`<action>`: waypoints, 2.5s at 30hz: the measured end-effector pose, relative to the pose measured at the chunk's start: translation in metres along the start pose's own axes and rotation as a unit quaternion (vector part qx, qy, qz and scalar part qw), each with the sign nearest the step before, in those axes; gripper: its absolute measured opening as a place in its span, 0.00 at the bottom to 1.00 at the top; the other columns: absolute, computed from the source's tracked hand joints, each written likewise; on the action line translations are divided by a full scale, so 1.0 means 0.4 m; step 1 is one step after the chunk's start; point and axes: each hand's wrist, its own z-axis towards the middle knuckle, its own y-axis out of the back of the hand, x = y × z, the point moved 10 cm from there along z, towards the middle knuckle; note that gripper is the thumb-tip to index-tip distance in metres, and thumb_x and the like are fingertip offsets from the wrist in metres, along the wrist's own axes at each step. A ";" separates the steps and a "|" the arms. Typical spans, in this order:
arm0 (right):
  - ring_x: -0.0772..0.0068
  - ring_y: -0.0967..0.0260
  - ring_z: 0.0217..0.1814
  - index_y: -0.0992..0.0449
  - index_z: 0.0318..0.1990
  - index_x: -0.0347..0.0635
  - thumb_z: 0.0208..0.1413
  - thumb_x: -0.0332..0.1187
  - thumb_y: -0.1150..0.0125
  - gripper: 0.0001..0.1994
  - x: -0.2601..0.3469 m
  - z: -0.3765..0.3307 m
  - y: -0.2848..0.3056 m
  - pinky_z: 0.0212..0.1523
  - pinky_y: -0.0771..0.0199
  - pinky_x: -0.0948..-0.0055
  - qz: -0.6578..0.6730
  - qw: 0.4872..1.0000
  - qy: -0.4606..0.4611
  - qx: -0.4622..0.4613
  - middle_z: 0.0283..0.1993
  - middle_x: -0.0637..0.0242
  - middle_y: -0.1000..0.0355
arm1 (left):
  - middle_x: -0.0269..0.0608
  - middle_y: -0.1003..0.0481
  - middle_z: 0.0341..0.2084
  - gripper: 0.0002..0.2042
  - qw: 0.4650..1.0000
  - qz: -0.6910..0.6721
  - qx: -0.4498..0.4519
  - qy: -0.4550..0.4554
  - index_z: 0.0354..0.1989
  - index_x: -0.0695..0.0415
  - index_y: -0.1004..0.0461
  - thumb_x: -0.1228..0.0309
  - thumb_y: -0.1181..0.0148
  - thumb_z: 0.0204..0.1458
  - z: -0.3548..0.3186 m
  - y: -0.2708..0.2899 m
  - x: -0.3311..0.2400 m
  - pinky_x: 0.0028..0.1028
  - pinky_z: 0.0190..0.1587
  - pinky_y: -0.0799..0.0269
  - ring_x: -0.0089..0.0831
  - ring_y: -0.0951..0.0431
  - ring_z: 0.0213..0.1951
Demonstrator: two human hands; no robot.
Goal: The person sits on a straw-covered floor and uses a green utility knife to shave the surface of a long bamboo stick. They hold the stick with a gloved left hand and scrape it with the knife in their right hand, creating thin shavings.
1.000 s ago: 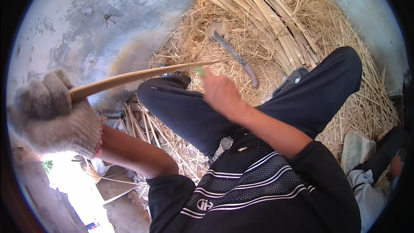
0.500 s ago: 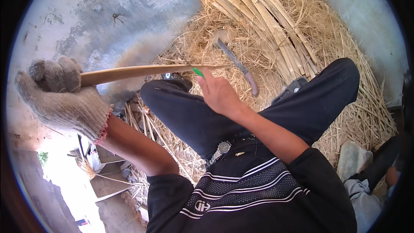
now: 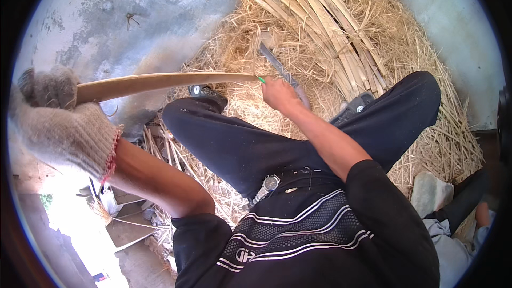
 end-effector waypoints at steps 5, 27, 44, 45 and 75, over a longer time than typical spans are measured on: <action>0.77 0.45 0.14 0.34 0.48 0.40 0.68 0.48 0.61 0.19 -0.043 -0.053 -0.029 0.14 0.41 0.72 0.378 0.872 -0.193 0.246 0.21 0.70 0.41 | 0.32 0.38 0.18 0.10 0.996 -0.063 0.044 0.042 0.30 0.63 0.29 0.70 0.51 0.61 0.065 0.071 0.081 0.19 0.18 0.40 0.19 0.39 0.16; 0.57 0.24 0.23 0.34 0.53 0.40 0.58 0.23 0.53 0.15 0.049 0.038 -0.025 0.20 0.26 0.57 -0.227 0.963 0.143 -0.040 0.21 0.58 0.28 | 0.44 0.20 0.30 0.08 0.884 0.443 0.046 -0.139 0.35 0.70 0.25 0.81 0.37 0.47 0.200 0.223 0.106 0.19 0.33 0.19 0.26 0.18 0.29; 0.47 0.29 0.20 0.36 0.51 0.36 0.66 0.38 0.52 0.15 0.416 -0.243 0.368 0.23 0.33 0.55 0.312 0.940 0.131 0.050 0.19 0.48 0.32 | 0.39 0.30 0.31 0.13 0.978 0.175 -0.113 -0.008 0.38 0.67 0.29 0.68 0.54 0.63 -0.040 0.139 -0.023 0.23 0.25 0.26 0.23 0.26 0.25; 0.44 0.29 0.21 0.36 0.49 0.35 0.65 0.38 0.52 0.14 0.453 -0.282 0.391 0.23 0.33 0.52 0.299 0.941 0.160 -0.003 0.18 0.47 0.32 | 0.40 0.30 0.31 0.13 0.974 0.196 -0.115 -0.015 0.39 0.67 0.29 0.67 0.54 0.63 -0.049 0.137 -0.036 0.23 0.25 0.26 0.23 0.27 0.24; 0.37 0.29 0.22 0.36 0.39 0.34 0.62 0.33 0.48 0.10 0.423 -0.287 0.326 0.22 0.31 0.47 0.222 0.966 0.124 -0.046 0.16 0.43 0.32 | 0.36 0.34 0.25 0.09 0.985 0.105 -0.125 -0.055 0.30 0.63 0.29 0.69 0.47 0.57 -0.073 0.108 -0.049 0.21 0.20 0.41 0.21 0.35 0.19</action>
